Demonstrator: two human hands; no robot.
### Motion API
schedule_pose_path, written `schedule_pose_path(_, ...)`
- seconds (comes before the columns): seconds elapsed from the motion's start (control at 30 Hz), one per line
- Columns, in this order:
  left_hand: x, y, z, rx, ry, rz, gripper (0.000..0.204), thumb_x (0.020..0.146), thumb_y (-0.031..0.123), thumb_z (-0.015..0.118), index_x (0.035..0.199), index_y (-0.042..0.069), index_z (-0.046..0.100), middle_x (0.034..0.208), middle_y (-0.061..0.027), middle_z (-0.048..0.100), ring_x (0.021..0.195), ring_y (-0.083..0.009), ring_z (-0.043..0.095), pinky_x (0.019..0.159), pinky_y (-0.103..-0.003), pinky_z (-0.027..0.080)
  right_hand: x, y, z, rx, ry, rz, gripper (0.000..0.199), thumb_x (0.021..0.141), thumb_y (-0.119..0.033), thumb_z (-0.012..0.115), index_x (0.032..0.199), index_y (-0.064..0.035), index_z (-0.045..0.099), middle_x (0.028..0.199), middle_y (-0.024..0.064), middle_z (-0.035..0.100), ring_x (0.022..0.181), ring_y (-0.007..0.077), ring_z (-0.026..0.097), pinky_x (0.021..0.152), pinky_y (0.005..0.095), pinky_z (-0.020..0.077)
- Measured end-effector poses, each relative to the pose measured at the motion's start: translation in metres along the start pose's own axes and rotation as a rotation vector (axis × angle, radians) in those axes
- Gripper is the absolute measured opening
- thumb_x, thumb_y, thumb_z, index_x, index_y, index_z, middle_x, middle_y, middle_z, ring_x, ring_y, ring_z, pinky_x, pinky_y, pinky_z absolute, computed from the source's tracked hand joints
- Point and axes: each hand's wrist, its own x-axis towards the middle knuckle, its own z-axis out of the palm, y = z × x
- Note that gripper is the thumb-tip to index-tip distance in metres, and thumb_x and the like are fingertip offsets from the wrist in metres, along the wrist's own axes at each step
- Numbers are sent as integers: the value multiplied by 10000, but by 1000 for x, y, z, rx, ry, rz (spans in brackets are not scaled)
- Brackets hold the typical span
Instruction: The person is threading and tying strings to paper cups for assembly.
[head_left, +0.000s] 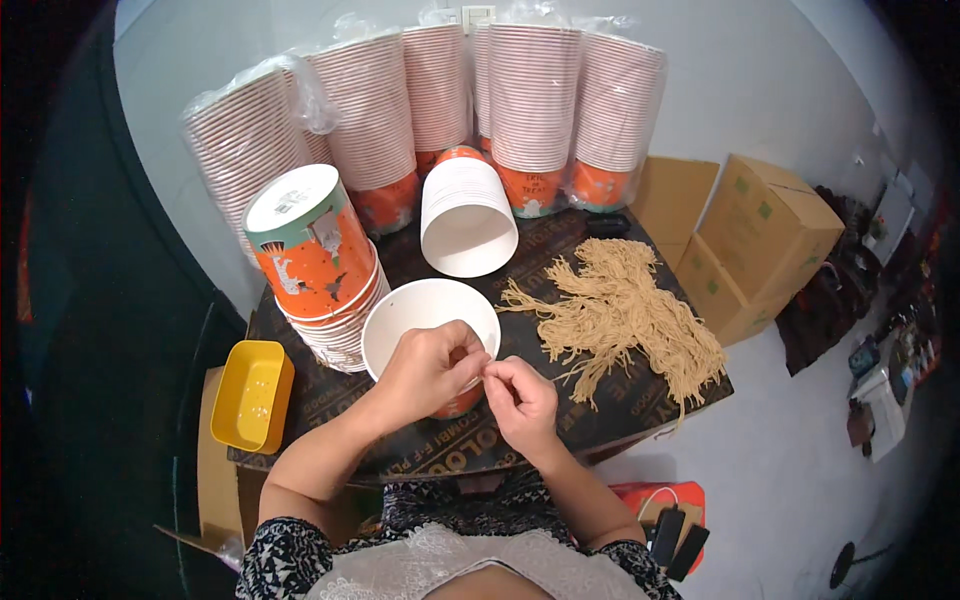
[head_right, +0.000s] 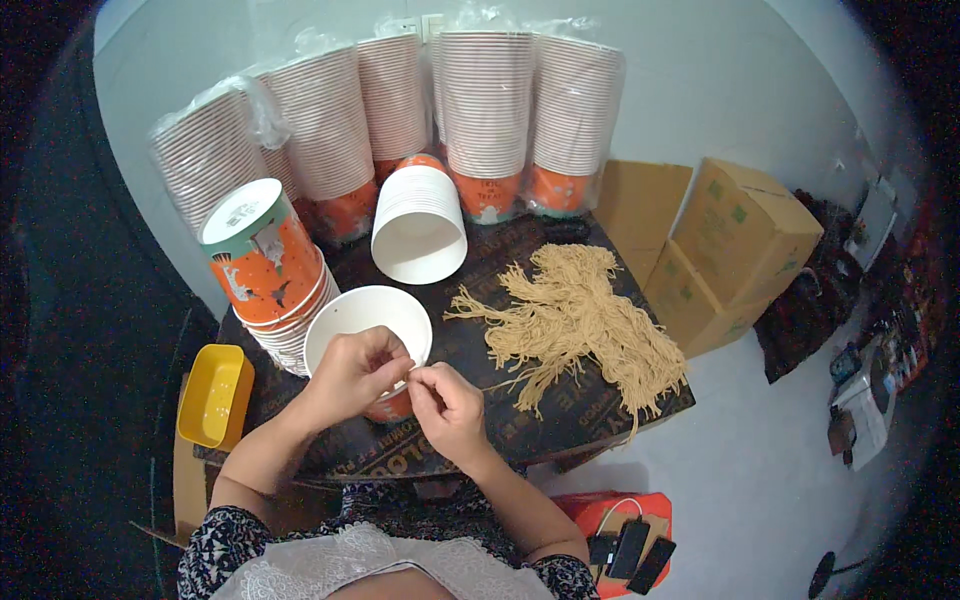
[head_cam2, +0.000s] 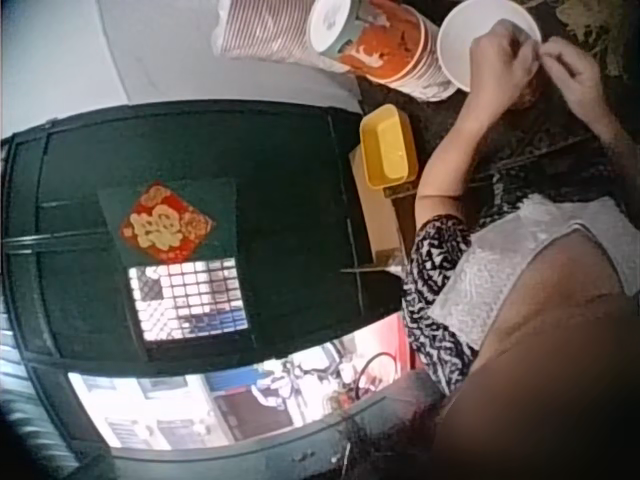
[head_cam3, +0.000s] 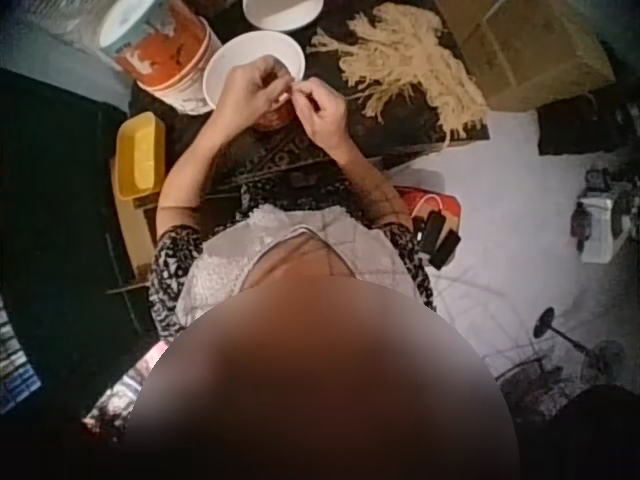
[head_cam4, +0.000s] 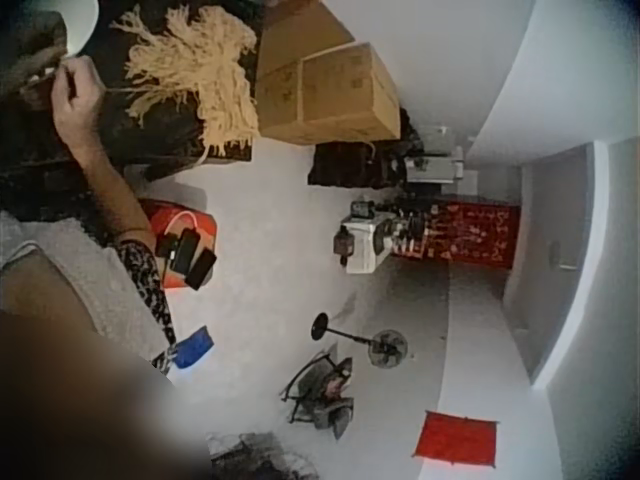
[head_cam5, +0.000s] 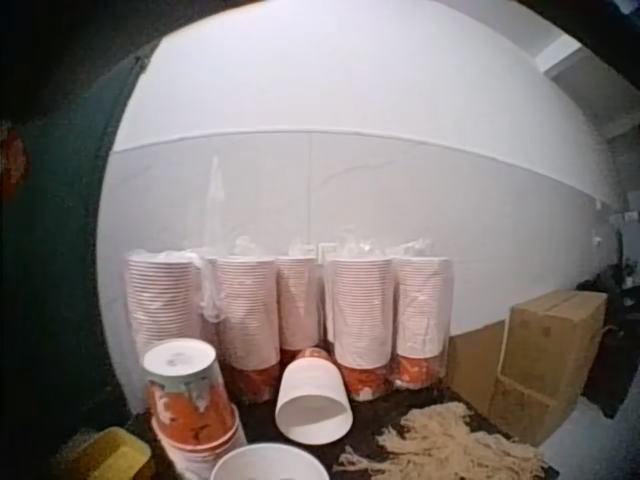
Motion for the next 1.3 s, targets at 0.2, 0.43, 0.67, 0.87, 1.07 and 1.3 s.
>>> schedule_pose_path(0.2,1,-7,3,-30,4,-19,148,869,102,676,869,-47,675,712,-172,687,638,-248,703,596,-340,534,0,-1,5,106,2,100,35,931,24,606,902,13,624,712,-25,527,599,31,455,542,203,360)
schedule_pose_path(0.43,-4,-1,-5,-11,-44,-19,83,894,-10,633,968,-25,597,834,-94,669,742,-176,685,656,-308,545,-5,6,-1,899,7,581,117,986,-79,566,971,19,626,686,-20,492,548,44,368,501,209,285)
schedule_pose_path(0.67,-17,3,1,187,38,281,127,815,27,687,898,-15,600,858,-161,654,814,-355,668,714,-412,528,-4,2,4,869,64,636,127,995,-99,564,973,11,622,666,-33,469,542,42,370,502,211,298)
schedule_pose_path(0.87,-18,1,2,154,24,225,103,828,51,688,817,-10,606,805,-179,631,761,-379,644,667,-447,508,-8,2,-5,751,19,608,75,964,-43,587,971,12,637,734,-36,501,588,43,419,525,198,329)
schedule_pose_path(1.07,-19,2,-3,124,-13,162,63,830,36,675,832,3,621,790,-184,634,756,-386,645,661,-441,506,-14,-7,-40,-303,132,-10,78,846,51,675,906,2,663,730,27,513,624,109,499,563,248,391)
schedule_pose_path(1.3,-21,1,-3,157,-18,84,48,827,2,665,833,-26,627,761,-182,658,703,-298,676,633,-367,515,-25,14,-50,-346,138,-8,59,906,18,608,851,-2,603,707,32,504,626,126,492,567,281,401)
